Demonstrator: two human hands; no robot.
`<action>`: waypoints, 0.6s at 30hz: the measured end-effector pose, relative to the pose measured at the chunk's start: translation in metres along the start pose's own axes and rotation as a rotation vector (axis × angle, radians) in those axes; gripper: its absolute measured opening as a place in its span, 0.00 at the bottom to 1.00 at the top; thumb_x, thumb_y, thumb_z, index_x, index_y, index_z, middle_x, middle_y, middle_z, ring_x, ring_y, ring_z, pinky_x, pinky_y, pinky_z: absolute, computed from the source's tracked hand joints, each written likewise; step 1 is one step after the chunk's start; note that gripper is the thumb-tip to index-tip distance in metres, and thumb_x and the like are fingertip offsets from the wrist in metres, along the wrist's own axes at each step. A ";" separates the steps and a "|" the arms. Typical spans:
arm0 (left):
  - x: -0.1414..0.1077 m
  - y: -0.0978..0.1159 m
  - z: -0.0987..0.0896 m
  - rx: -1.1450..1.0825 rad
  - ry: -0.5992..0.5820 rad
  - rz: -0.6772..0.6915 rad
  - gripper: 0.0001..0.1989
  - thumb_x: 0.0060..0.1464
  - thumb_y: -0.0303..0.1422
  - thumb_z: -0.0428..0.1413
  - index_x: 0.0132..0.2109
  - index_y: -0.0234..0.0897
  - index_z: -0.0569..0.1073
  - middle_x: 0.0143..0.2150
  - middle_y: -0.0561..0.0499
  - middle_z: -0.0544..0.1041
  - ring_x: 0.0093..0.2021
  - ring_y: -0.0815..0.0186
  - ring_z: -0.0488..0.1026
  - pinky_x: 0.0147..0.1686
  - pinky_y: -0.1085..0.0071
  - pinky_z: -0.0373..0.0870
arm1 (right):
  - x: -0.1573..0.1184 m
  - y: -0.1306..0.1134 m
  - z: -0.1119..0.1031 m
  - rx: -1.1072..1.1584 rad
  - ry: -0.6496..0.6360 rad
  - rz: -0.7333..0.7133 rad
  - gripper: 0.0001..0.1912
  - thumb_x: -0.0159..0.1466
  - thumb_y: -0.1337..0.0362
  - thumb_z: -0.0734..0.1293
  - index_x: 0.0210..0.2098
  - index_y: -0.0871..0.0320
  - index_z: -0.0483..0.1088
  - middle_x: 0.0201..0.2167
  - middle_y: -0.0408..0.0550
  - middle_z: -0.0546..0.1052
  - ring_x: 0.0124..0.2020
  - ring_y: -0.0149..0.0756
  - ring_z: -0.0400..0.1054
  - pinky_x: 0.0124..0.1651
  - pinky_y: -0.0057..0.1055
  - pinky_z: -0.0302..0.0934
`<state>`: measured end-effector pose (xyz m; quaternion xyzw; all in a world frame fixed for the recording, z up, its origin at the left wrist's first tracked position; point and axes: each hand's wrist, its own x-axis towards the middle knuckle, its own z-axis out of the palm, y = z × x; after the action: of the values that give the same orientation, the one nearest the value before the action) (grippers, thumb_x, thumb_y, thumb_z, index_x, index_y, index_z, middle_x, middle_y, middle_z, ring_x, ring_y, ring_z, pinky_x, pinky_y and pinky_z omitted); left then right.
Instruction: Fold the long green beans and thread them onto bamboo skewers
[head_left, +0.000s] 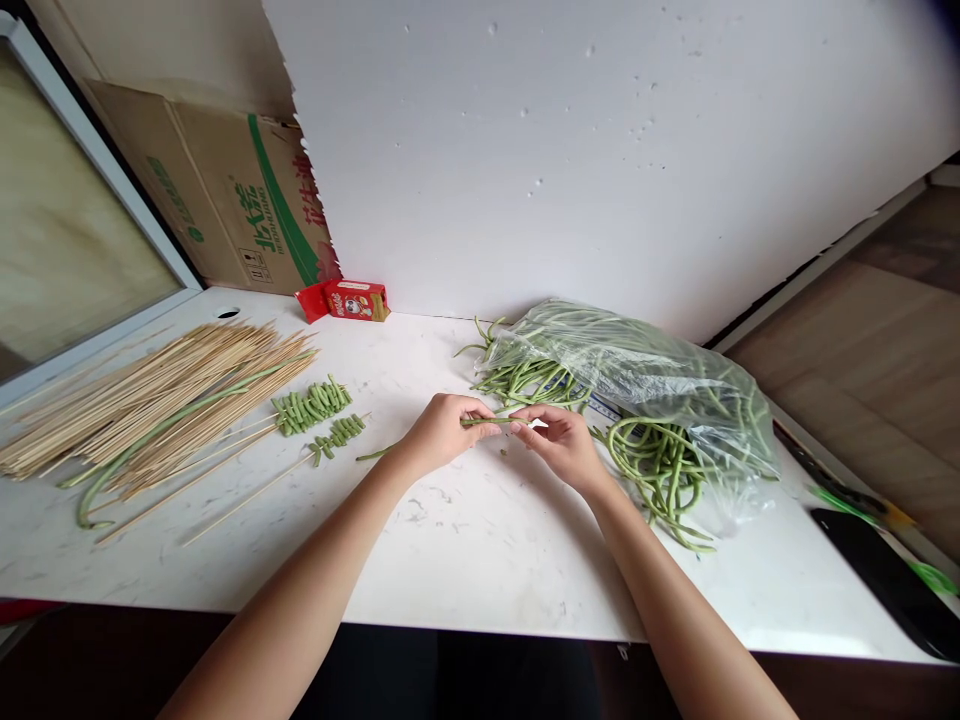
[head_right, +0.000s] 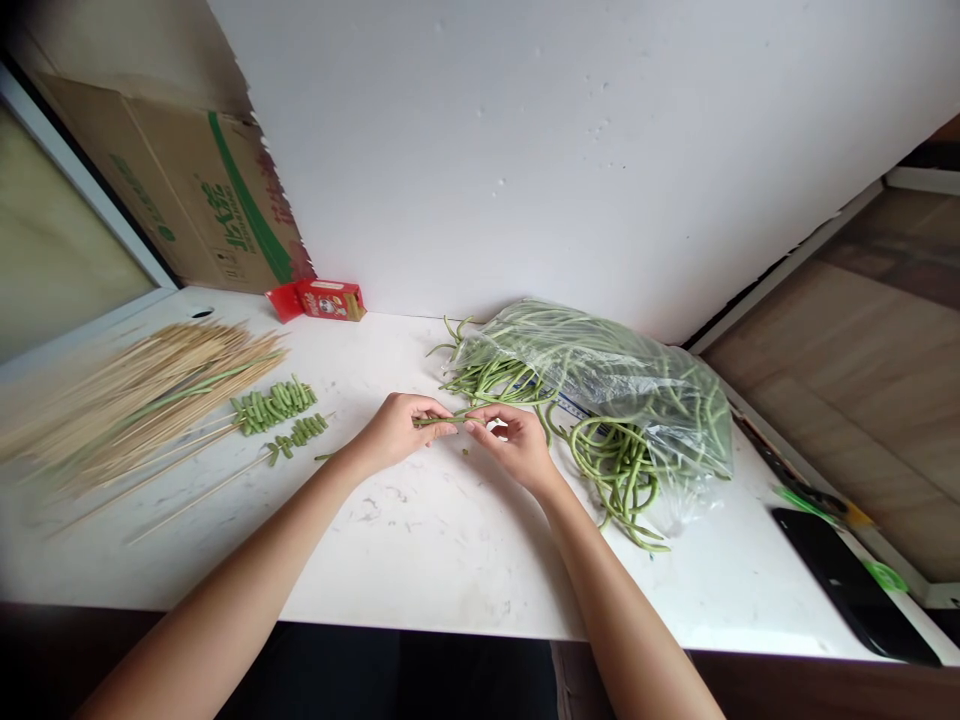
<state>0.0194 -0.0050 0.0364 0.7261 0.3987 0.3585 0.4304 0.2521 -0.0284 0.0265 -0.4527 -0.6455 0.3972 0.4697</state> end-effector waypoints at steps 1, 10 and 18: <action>0.000 0.000 0.000 -0.011 -0.005 -0.006 0.16 0.59 0.44 0.66 0.42 0.35 0.85 0.34 0.48 0.83 0.27 0.67 0.73 0.29 0.72 0.68 | 0.000 -0.001 0.000 0.002 -0.005 0.004 0.15 0.62 0.50 0.78 0.39 0.54 0.83 0.37 0.52 0.83 0.35 0.39 0.73 0.29 0.32 0.66; 0.000 0.003 0.002 -0.069 -0.009 -0.053 0.18 0.57 0.47 0.68 0.42 0.34 0.86 0.36 0.45 0.85 0.27 0.67 0.72 0.25 0.72 0.68 | -0.001 -0.010 0.004 0.065 -0.070 0.081 0.18 0.62 0.47 0.77 0.35 0.56 0.82 0.31 0.48 0.79 0.28 0.34 0.67 0.29 0.31 0.63; -0.003 0.003 0.003 -0.123 -0.109 -0.044 0.18 0.61 0.47 0.64 0.40 0.34 0.84 0.37 0.44 0.85 0.26 0.68 0.75 0.28 0.71 0.72 | -0.002 -0.007 0.003 0.109 -0.172 0.139 0.19 0.65 0.45 0.75 0.37 0.56 0.81 0.29 0.45 0.78 0.25 0.31 0.61 0.29 0.31 0.56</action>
<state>0.0216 -0.0096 0.0378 0.7079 0.3678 0.3324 0.5030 0.2480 -0.0329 0.0316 -0.4343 -0.6280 0.5007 0.4078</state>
